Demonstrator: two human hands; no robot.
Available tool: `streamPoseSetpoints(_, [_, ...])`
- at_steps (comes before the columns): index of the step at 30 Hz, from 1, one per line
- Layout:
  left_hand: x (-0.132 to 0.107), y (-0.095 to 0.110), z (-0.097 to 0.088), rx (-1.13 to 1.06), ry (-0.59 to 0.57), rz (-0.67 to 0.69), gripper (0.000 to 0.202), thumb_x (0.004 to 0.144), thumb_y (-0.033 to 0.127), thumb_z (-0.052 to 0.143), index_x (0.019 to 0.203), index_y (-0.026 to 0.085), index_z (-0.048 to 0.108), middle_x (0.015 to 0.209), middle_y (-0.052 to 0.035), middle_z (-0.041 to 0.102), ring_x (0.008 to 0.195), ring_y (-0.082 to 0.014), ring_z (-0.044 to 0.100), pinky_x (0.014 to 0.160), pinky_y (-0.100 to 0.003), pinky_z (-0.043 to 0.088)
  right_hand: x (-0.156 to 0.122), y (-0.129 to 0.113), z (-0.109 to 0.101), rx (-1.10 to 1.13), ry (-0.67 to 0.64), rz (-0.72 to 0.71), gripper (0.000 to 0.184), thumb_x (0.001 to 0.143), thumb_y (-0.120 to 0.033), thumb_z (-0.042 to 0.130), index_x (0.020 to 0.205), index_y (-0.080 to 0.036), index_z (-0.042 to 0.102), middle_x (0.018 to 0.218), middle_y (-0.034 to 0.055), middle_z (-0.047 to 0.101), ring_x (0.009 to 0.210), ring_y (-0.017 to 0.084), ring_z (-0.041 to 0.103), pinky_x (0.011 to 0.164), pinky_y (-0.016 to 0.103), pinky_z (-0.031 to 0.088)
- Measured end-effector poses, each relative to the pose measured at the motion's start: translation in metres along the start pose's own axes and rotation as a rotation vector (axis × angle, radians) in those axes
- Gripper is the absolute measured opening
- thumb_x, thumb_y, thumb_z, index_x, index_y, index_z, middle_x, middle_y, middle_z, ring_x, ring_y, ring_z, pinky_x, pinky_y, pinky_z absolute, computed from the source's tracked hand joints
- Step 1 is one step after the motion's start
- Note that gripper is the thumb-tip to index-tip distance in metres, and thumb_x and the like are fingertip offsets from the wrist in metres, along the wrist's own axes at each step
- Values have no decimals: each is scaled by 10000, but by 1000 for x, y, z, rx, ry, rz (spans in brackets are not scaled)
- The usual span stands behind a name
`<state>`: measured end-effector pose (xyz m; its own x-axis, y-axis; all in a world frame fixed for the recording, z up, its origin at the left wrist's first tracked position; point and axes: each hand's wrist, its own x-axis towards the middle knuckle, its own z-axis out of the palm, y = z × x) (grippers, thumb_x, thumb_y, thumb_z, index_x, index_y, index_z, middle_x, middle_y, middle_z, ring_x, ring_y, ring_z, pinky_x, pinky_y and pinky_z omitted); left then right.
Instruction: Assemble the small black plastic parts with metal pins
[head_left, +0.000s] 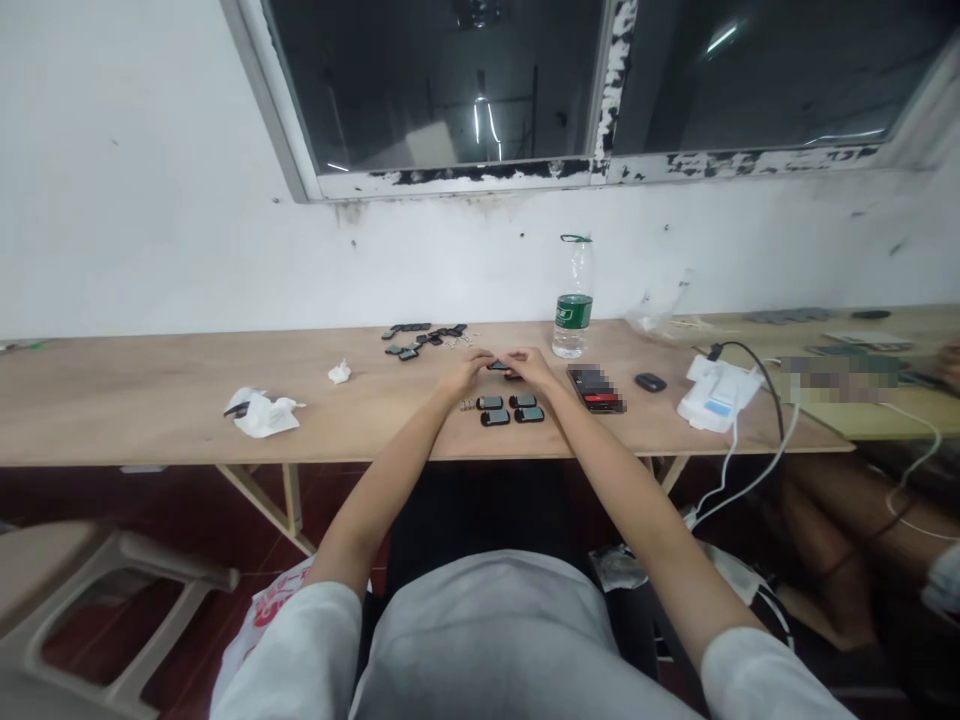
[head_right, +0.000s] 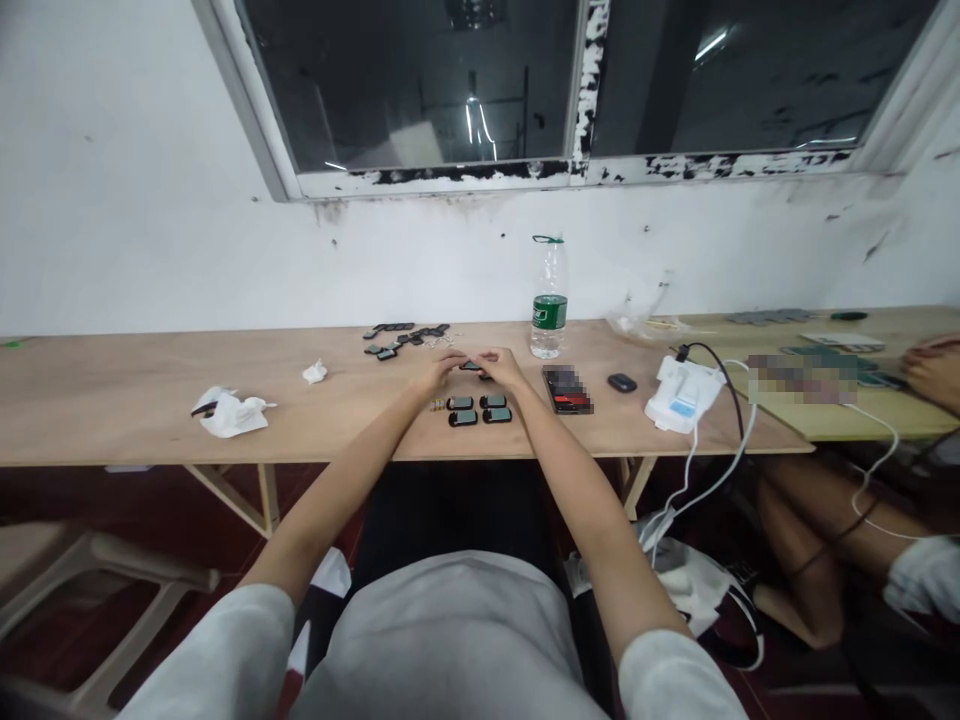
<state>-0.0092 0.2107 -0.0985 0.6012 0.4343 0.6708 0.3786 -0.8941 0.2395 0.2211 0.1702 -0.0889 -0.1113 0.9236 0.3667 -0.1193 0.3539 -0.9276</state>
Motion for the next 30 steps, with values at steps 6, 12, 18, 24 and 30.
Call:
streamPoseSetpoints(6, [1,1,-4,-17,-32,-21,394,1034,143,519,1305,190,801,1319,-141,752,1270,-279,701,1156,-475,560,-2,-6,2,0,31,69,322,766,-417,990,872,-174,807,947,77,838,772,200,778,804,335,674])
streamPoseSetpoints(12, [1,13,-9,-56,-16,-75,316,1085,303,590,1240,170,831,1299,-172,786,1240,-327,742,1128,-522,594,-5,-8,4,-58,30,56,336,767,-449,967,839,-182,776,879,66,824,750,209,764,757,327,663])
streamPoseSetpoints(18, [-4,9,-24,-100,128,-410,328,1095,296,576,1230,156,841,1249,-149,829,1087,-288,794,974,-414,665,-4,-3,4,-464,55,-87,147,841,-307,834,783,-182,783,866,104,835,827,262,781,839,370,636])
streamPoseSetpoints(24, [-19,-11,-54,-12,23,-607,180,948,276,764,1009,144,872,1127,-146,856,1075,-330,788,1054,-463,619,-9,-7,10,-685,-115,-144,153,898,-251,741,798,-169,822,866,73,842,847,242,780,836,313,599])
streamPoseSetpoints(30, [-29,-17,-51,-138,-135,-637,278,782,401,928,933,177,860,982,-122,859,903,-306,785,888,-439,657,-16,-27,17,-888,-165,-217,171,925,-307,779,918,-167,878,970,112,847,1015,311,760,1026,422,579])
